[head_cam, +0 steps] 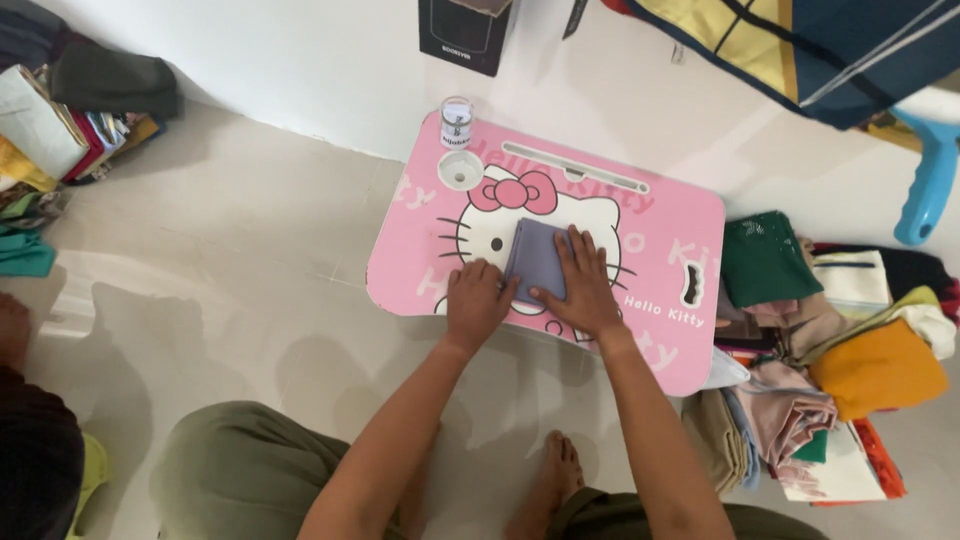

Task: The person folds a purple cloth on a pink Hello Kitty board, uses a lint roller to clean it, applies a label, and places it into a clear plastic bag. The person then seals the bag and smooths the contents.

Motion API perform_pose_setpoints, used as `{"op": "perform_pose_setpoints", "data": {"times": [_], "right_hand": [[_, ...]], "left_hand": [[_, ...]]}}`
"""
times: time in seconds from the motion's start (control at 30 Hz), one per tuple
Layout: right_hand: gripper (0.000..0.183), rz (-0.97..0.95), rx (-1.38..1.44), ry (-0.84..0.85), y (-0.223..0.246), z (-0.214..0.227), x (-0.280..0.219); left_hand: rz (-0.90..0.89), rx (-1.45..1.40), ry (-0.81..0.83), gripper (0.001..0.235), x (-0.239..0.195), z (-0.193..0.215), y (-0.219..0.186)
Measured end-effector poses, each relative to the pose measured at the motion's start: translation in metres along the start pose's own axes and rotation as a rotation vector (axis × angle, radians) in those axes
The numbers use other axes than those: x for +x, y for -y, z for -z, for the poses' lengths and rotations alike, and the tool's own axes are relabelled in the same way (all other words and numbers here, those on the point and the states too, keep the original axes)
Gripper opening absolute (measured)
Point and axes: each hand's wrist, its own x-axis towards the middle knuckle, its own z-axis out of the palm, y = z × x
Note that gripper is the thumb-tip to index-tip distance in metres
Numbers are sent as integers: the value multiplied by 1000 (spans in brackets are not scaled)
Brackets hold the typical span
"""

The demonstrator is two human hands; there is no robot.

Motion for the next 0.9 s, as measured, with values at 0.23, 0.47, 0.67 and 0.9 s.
{"op": "perform_pose_setpoints", "data": {"times": [0.23,0.47,0.67,0.9], "right_hand": [[87,-84,161,-103,-23,0,-21],[23,-435,602,-514,-124,-3,-62],[16,-664,1146,-1067,-186,105,-67],[57,-669,1244,-1095,-125,277,-52]], "left_hand": [[-354,62,28,24,6,14,6],[-334,34,-76,21,-5,-7,26],[-362,-3,-138,18,0,9,14],[-321,41,-35,25,-2,-16,32]]}}
